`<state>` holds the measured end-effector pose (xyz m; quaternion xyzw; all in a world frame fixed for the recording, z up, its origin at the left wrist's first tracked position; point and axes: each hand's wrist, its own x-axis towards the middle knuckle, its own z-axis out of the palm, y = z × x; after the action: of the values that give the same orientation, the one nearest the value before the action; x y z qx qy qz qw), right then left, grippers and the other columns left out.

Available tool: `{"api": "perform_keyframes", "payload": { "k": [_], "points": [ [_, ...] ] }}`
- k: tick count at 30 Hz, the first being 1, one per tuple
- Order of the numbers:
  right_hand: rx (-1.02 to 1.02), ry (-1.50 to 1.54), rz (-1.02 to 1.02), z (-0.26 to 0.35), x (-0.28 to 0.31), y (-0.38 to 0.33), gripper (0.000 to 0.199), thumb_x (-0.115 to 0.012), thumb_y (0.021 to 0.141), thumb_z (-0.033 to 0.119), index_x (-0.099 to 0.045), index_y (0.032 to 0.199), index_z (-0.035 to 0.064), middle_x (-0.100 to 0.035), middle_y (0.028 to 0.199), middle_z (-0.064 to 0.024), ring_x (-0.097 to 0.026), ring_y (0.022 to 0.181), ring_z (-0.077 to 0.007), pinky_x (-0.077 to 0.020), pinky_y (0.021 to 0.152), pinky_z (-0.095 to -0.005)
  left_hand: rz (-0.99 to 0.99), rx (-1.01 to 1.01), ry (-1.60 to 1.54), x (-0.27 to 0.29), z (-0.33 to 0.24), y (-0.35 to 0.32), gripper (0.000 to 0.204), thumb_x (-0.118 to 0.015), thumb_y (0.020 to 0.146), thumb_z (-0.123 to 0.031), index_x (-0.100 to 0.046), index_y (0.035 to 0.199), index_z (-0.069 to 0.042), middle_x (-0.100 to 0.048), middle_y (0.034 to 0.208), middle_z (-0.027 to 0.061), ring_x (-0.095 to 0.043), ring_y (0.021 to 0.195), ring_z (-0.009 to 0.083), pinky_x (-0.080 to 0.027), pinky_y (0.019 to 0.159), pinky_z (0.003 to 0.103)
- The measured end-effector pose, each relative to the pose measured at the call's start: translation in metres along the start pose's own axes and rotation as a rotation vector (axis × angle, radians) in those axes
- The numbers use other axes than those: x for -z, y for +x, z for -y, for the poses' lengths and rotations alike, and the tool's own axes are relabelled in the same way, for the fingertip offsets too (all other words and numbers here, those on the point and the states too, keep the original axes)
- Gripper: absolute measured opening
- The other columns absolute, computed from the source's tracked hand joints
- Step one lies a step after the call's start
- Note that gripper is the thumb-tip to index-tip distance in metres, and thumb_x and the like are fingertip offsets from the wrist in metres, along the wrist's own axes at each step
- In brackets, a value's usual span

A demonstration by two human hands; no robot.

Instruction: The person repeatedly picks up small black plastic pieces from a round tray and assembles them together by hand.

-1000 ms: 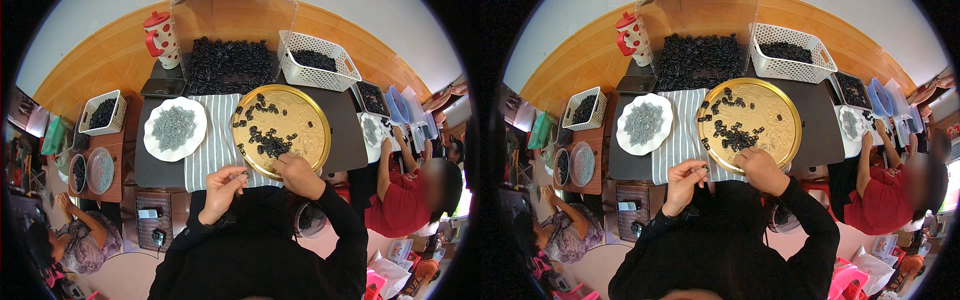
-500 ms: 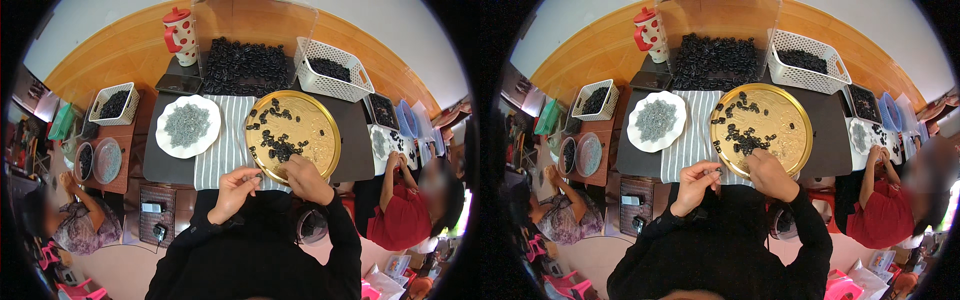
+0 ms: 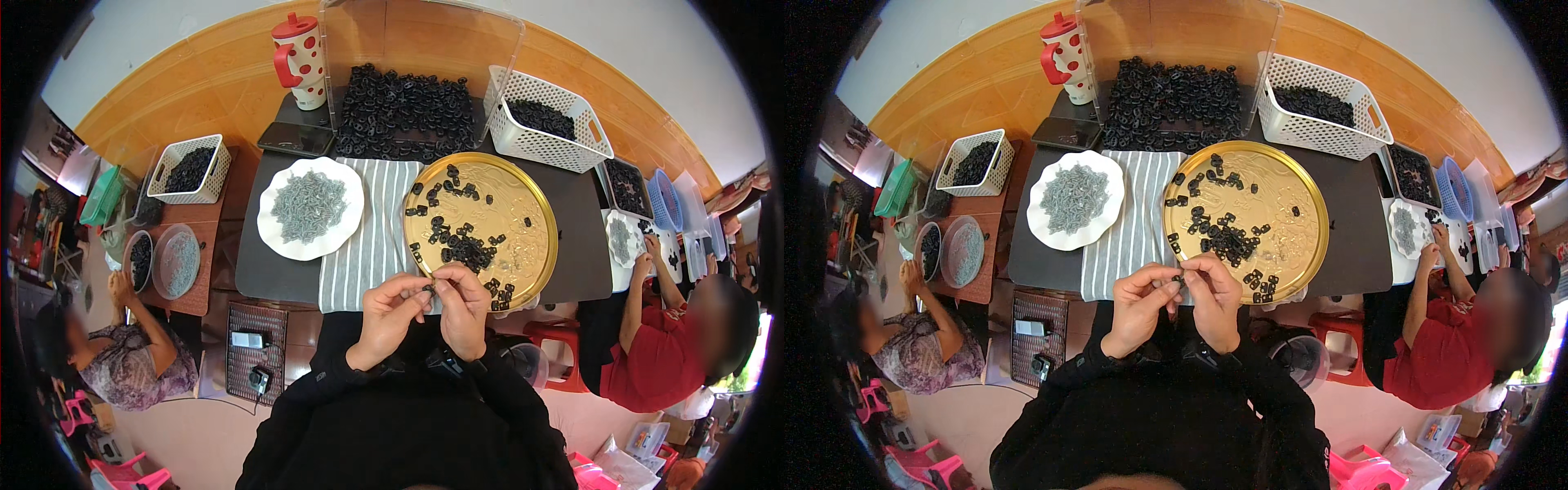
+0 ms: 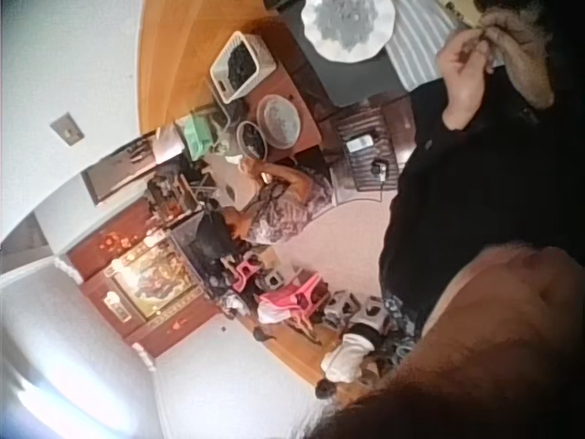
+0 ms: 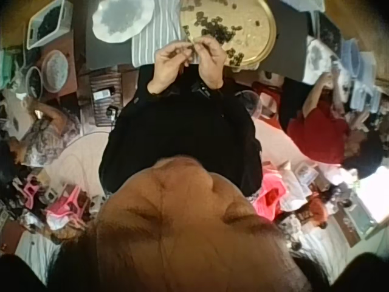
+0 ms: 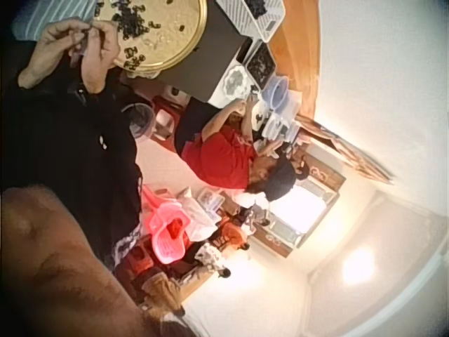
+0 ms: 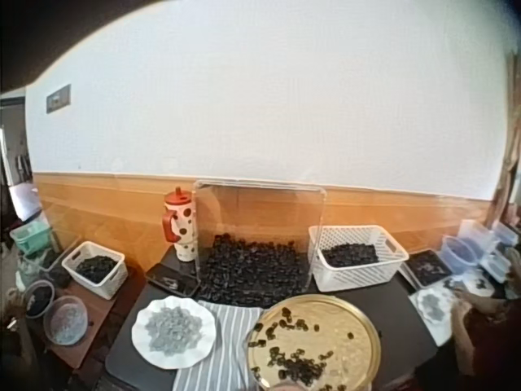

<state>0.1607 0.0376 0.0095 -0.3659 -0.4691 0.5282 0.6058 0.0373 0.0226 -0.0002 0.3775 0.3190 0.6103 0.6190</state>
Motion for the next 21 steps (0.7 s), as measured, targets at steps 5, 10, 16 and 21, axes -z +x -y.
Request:
{"api": "perform_keyframes", "payload": {
  "k": [5,10,16,21],
  "points": [
    [0.011,0.016,0.012,-0.004,-0.0004,-0.0009,0.011,-0.051,0.088,-0.006,-0.058,0.097,-0.0038,-0.052,0.09,-0.0037,-0.05,0.08,-0.0087,-0.0402,0.07,-0.0209,-0.019,0.0,-0.002,0.0008,0.0003,-0.0006,0.019,-0.058,0.087,0.006,-0.065,0.104,0.003,-0.059,0.084,0.0065,-0.058,0.066,0.0102,-0.047,0.053,0.021],
    [0.011,0.026,0.019,-0.0043,-0.002,-0.0019,0.012,-0.05,0.088,-0.006,-0.058,0.097,-0.0035,-0.053,0.091,-0.0043,-0.05,0.08,-0.0089,-0.0404,0.071,-0.0211,-0.024,0.005,-0.013,0.0015,-0.0004,-0.0012,0.018,-0.058,0.087,0.006,-0.065,0.104,0.004,-0.06,0.084,0.0061,-0.059,0.066,0.01,-0.047,0.053,0.021],
    [0.122,-0.103,0.079,-0.0017,-0.0042,-0.0018,0.012,-0.049,0.088,-0.007,-0.057,0.096,-0.0036,-0.052,0.092,-0.0056,-0.052,0.076,-0.0089,-0.0432,0.065,-0.0213,-0.042,-0.011,-0.024,0.0006,0.0002,-0.0039,0.017,-0.058,0.087,0.006,-0.065,0.102,0.004,-0.06,0.084,0.0063,-0.059,0.066,0.0101,-0.048,0.053,0.021],
    [0.209,-0.149,0.049,-0.008,-0.0063,-0.0048,0.01,-0.049,0.089,-0.007,-0.056,0.095,-0.0035,-0.051,0.091,-0.0068,-0.052,0.072,-0.0089,-0.0438,0.063,-0.0208,-0.076,-0.08,-0.048,-0.0006,0.0024,-0.0042,0.018,-0.059,0.086,0.007,-0.066,0.102,0.004,-0.06,0.085,0.0073,-0.059,0.066,0.0107,-0.048,0.054,0.021]
  ]
}}
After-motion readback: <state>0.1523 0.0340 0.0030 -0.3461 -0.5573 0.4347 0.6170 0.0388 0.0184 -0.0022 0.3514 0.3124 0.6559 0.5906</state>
